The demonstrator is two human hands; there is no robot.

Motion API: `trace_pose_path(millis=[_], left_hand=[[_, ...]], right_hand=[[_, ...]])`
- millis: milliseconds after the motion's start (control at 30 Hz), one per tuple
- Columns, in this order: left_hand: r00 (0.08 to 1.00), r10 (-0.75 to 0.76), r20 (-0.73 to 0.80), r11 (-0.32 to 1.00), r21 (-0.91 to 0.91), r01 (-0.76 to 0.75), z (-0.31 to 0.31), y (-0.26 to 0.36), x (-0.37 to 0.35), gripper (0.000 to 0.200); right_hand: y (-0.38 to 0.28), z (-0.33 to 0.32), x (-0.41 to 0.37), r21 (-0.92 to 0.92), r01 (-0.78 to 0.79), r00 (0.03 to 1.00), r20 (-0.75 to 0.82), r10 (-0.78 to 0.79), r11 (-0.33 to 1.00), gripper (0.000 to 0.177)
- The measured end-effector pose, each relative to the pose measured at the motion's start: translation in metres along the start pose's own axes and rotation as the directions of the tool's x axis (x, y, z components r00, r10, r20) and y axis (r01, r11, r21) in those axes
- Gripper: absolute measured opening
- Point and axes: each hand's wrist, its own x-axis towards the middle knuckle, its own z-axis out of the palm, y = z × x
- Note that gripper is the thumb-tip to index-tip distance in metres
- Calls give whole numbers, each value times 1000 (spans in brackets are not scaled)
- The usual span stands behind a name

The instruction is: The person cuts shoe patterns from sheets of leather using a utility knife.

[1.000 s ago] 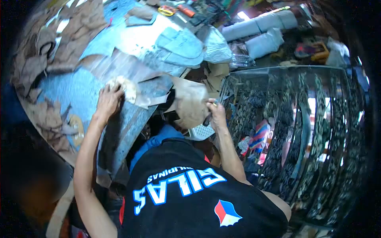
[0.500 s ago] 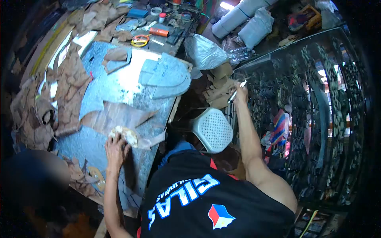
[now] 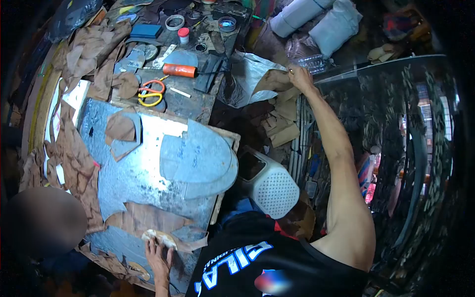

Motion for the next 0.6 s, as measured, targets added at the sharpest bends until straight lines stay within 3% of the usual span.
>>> trace_pose_path(millis=[100,200,233,300,333,467,533,600], left_hand=[[998,-16,60,1000,26,14,-4,2,5,30],[994,-39,99,999,40,35,-5,2,7,32],[992,-48,119,998,49,43,-5,2,7,32],[990,-64,127,996,73,55,-4,1,7,34],[988,-66,141,996,75,55,-5,2,8,34],[984,-88,152,994,84,75,-5,3,8,38],[978,-117,175,991,91,103,-7,6,8,39],[971,-143,191,988,93,127,-7,8,10,40]], right_hand=[[7,22,43,-45,29,999,22,-28,999,22],[36,52,94,-47,96,972,-212,-104,994,22],[33,50,103,-42,96,974,-204,-102,995,22],[21,35,120,-115,-40,983,-180,19,993,18],[20,37,123,-122,51,957,-277,-84,991,16],[12,47,108,-162,58,981,-176,-87,985,20],[18,59,89,-85,54,957,-280,-76,995,20],[11,50,64,-27,-5,959,-283,-3,1000,18]])
